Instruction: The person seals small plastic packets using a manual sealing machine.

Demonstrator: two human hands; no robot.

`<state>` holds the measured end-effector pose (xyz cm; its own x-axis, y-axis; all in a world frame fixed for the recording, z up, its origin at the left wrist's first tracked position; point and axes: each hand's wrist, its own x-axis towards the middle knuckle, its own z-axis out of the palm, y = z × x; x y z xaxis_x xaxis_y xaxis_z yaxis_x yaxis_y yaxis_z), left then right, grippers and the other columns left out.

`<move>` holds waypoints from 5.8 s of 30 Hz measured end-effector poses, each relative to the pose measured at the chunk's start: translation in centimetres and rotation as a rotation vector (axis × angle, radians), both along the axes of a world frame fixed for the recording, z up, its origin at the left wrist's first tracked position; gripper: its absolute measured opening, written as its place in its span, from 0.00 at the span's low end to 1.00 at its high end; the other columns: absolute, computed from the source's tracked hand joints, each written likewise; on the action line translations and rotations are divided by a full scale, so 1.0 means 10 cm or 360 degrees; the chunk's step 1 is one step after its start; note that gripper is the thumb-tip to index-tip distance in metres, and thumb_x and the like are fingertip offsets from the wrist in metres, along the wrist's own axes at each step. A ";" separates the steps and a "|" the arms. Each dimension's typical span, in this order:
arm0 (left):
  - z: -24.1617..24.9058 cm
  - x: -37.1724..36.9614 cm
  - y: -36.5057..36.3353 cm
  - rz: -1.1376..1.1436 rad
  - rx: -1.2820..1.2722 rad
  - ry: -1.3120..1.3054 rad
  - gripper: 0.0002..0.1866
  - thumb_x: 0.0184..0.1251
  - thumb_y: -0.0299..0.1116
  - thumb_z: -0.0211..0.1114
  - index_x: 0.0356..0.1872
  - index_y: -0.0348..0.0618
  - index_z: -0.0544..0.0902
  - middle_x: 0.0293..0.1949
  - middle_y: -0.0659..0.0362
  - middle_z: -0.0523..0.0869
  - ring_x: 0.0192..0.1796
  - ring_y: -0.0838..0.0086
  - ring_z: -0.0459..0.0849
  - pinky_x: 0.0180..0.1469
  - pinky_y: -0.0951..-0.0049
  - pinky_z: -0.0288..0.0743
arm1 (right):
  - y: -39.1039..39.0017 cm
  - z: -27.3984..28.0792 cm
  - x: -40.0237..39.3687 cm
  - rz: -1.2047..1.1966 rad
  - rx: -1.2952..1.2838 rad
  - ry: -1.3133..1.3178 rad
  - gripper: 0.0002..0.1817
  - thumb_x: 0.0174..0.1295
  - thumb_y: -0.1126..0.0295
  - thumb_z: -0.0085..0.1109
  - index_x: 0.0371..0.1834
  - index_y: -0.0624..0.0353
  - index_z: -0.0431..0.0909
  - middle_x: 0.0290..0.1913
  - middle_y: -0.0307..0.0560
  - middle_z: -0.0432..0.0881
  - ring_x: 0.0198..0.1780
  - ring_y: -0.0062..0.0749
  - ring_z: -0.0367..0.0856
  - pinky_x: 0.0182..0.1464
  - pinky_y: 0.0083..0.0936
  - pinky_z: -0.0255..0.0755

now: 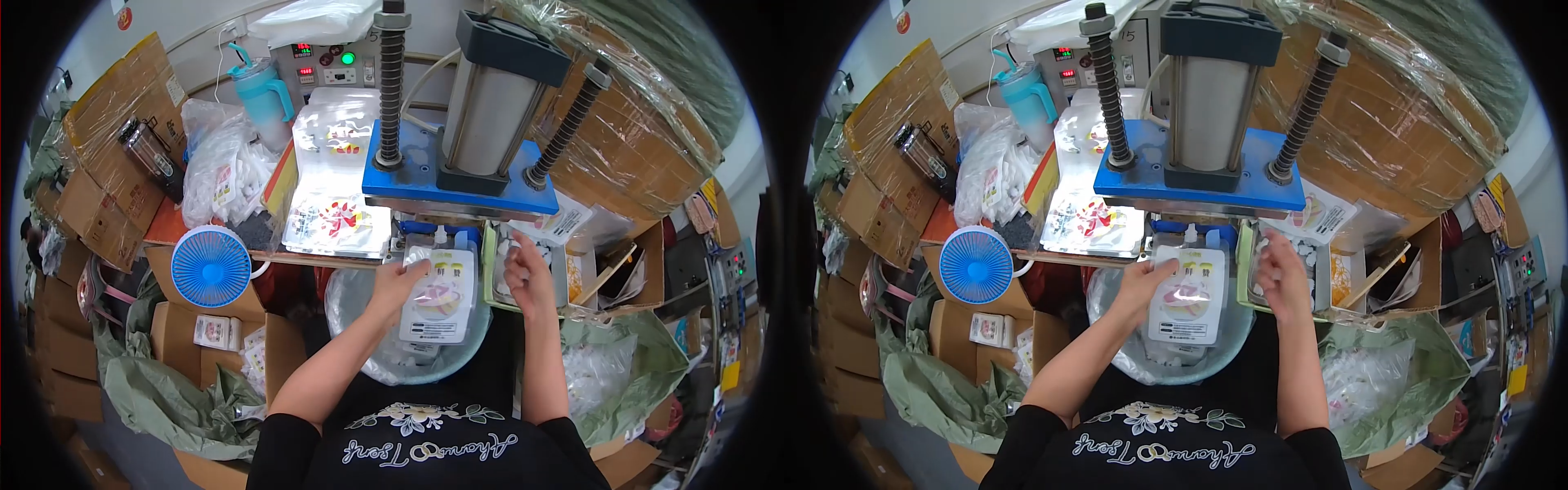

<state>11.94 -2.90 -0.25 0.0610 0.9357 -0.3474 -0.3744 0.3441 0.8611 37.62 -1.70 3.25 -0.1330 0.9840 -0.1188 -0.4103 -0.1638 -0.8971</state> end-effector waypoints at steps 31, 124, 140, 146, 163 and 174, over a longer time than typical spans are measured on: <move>0.23 -0.59 -0.54 -0.0071 0.0770 0.1003 0.04 0.57 0.23 0.70 0.33 0.33 0.85 0.30 0.61 0.86 0.34 0.82 0.79 0.38 0.79 0.71 | -0.41 0.43 -0.60 0.0088 0.0581 -0.1093 0.09 0.68 0.75 0.53 0.50 0.62 0.75 0.48 0.46 0.85 0.50 0.23 0.81 0.51 0.20 0.71; 0.25 -0.39 0.23 -0.0244 0.0499 0.1045 0.17 0.66 0.38 0.67 0.46 0.34 0.84 0.36 0.57 0.88 0.33 0.69 0.88 0.39 0.69 0.80 | -0.02 -0.14 -0.10 -0.0265 0.0706 -0.2588 0.11 0.56 0.76 0.56 0.43 0.59 0.75 0.47 0.52 0.73 0.44 0.55 0.80 0.43 0.48 0.74; -0.01 -1.19 0.10 0.0731 0.1204 0.2074 0.05 0.59 0.29 0.68 0.35 0.42 0.87 0.36 0.57 0.88 0.42 0.60 0.84 0.52 0.63 0.72 | -0.13 -0.14 0.01 -0.0656 0.0597 -0.1939 0.11 0.60 0.76 0.62 0.46 0.60 0.77 0.30 0.44 0.79 0.23 0.24 0.71 0.28 0.23 0.66; 0.13 -0.94 -0.20 0.0470 0.0954 0.1284 0.08 0.59 0.30 0.71 0.33 0.35 0.85 0.25 0.58 0.82 0.27 0.76 0.78 0.31 0.77 0.67 | -0.18 -0.11 -0.06 -0.0553 0.0594 -0.1547 0.10 0.61 0.74 0.64 0.45 0.60 0.80 0.33 0.37 0.77 0.31 0.17 0.73 0.29 0.15 0.69; -0.30 -0.45 -0.59 -0.0478 0.0433 0.0811 0.11 0.65 0.33 0.69 0.35 0.32 0.87 0.30 0.61 0.86 0.31 0.84 0.80 0.33 0.80 0.72 | -0.41 0.11 -0.70 0.0307 0.0834 -0.1601 0.18 0.57 0.70 0.67 0.52 0.58 0.82 0.45 0.49 0.84 0.46 0.36 0.79 0.49 0.29 0.73; -0.05 0.02 -0.03 -0.0033 -0.0019 -0.0174 0.14 0.65 0.33 0.68 0.41 0.30 0.84 0.36 0.55 0.87 0.34 0.75 0.85 0.35 0.74 0.79 | -0.27 0.06 0.24 -0.0681 0.0715 -0.2671 0.26 0.55 0.65 0.67 0.58 0.55 0.76 0.51 0.54 0.79 0.51 0.50 0.78 0.49 0.40 0.75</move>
